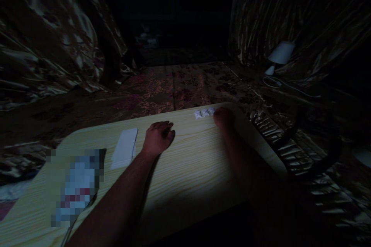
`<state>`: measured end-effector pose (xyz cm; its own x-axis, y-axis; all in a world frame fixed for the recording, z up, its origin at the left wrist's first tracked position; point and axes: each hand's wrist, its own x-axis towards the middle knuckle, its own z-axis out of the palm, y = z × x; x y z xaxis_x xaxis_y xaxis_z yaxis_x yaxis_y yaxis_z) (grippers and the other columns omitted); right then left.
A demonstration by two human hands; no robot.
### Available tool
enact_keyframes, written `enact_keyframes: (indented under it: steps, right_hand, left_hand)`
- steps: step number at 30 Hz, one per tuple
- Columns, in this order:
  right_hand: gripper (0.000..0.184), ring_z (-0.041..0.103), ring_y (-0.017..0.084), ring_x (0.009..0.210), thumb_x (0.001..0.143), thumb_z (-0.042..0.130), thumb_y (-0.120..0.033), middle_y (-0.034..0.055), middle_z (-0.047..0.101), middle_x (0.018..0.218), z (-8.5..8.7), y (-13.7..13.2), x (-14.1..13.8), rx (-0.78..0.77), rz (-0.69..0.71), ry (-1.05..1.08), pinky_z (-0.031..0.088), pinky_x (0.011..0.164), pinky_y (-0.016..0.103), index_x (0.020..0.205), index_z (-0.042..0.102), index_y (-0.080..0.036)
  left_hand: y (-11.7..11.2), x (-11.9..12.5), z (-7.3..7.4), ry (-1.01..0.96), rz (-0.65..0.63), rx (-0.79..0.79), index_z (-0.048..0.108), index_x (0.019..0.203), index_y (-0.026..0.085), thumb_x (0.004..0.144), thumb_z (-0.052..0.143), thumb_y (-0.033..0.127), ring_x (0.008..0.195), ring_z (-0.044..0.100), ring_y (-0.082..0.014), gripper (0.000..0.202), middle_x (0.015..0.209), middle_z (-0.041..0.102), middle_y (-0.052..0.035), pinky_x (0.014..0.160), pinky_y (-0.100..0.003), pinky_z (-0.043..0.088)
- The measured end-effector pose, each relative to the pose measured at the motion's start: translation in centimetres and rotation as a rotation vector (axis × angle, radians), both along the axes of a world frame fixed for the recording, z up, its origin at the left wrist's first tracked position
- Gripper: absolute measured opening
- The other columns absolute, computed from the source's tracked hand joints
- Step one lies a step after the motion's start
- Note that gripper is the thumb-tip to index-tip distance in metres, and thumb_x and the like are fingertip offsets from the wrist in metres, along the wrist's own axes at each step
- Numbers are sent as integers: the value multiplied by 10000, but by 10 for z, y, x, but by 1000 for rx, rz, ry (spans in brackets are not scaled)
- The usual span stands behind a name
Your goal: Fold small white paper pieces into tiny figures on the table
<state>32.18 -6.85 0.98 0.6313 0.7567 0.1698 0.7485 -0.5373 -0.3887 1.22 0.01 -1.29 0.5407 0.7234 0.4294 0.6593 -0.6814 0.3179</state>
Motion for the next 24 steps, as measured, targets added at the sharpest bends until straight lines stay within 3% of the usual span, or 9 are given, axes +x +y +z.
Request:
enact_keyframes:
  steps: [8,24]
  right_hand:
    - [281,678,217,963,827,559,-238,85,748,1049,-13,6,6,69,-27,8,489,856,311,1025,758,-232]
    - [290,652,233,1042,863,570,-307,98,730,1114,-7,1,3,52,-27,-21,472,906,326,1080,744,-227]
  left_hand:
    - [1,0,0,15,-6,16,699,1205,237,880,540,416,1204,616,-261,404,1272,694,-68,1088,-437,442]
    - [1,0,-1,1,-7,18,707,1190,239,876,544,416,1207,611,-270,396,1261,698,-69,1078,-443,446]
